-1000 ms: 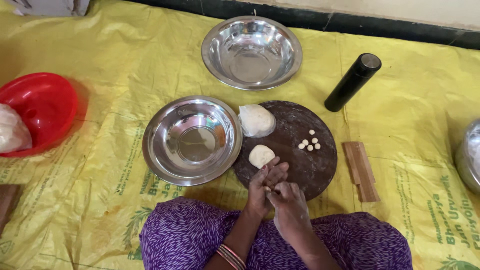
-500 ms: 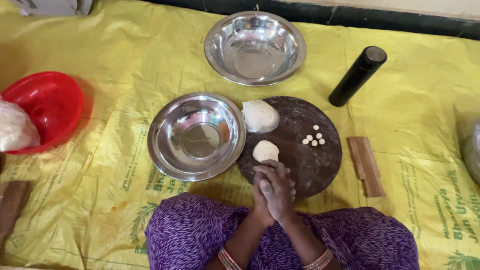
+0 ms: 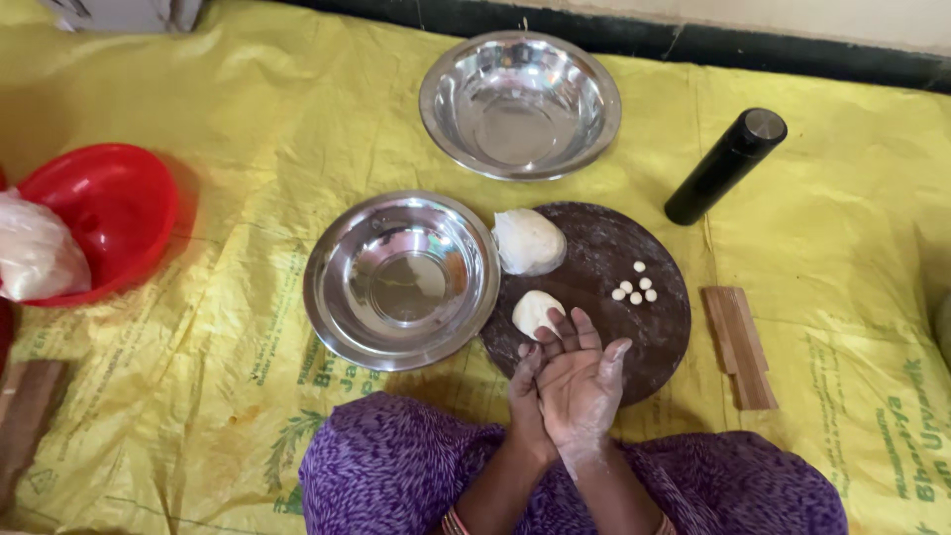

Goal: The person sits on a yellow tarp and repeatedly pinches off small pieces of dough from a larger lump, rolling them into small balls between their palms. The finished dough balls are placed on a wooden board next to the main dough mass.

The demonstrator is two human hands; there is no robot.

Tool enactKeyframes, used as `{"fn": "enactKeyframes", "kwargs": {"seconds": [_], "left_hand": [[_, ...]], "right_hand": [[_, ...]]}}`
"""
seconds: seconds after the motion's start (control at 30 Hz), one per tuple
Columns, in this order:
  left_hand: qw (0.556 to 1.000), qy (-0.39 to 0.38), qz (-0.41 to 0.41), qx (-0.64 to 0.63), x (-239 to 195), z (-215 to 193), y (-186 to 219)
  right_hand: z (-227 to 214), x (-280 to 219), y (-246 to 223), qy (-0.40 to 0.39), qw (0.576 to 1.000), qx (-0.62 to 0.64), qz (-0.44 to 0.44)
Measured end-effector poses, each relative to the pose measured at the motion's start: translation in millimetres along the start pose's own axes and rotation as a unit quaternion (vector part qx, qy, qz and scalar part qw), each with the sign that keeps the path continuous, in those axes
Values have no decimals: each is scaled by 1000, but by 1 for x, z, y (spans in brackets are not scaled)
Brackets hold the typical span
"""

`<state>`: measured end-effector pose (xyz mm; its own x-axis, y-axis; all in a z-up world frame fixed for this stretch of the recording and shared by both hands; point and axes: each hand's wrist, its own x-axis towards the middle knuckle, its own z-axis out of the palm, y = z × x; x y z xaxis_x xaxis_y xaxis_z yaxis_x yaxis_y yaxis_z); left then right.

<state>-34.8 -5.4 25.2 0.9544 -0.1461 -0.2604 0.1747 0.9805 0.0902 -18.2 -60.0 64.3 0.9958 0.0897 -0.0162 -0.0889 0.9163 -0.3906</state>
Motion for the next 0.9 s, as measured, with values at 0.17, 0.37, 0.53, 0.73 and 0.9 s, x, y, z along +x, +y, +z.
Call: {"fn": "enactKeyframes", "kwargs": {"seconds": [0.17,0.37,0.53,0.73,0.9], "left_hand": [[997,37,-52,32,-2,7,3],[992,-61,8,110,17,-30,-2],[989,-92,73,94,18,-60,-9],[997,-4,41,62,6,-41,-13],[994,31,32,104,8,-19,-10]], "right_hand": [[-27,20,4,-16,981,-168,-97],[-57,21,15,-134,641,-727,-207],[-37,-13,9,-308,716,-606,-161],[5,-27,-8,-167,927,-337,8],[11,-23,-11,-32,988,-150,10]]}}
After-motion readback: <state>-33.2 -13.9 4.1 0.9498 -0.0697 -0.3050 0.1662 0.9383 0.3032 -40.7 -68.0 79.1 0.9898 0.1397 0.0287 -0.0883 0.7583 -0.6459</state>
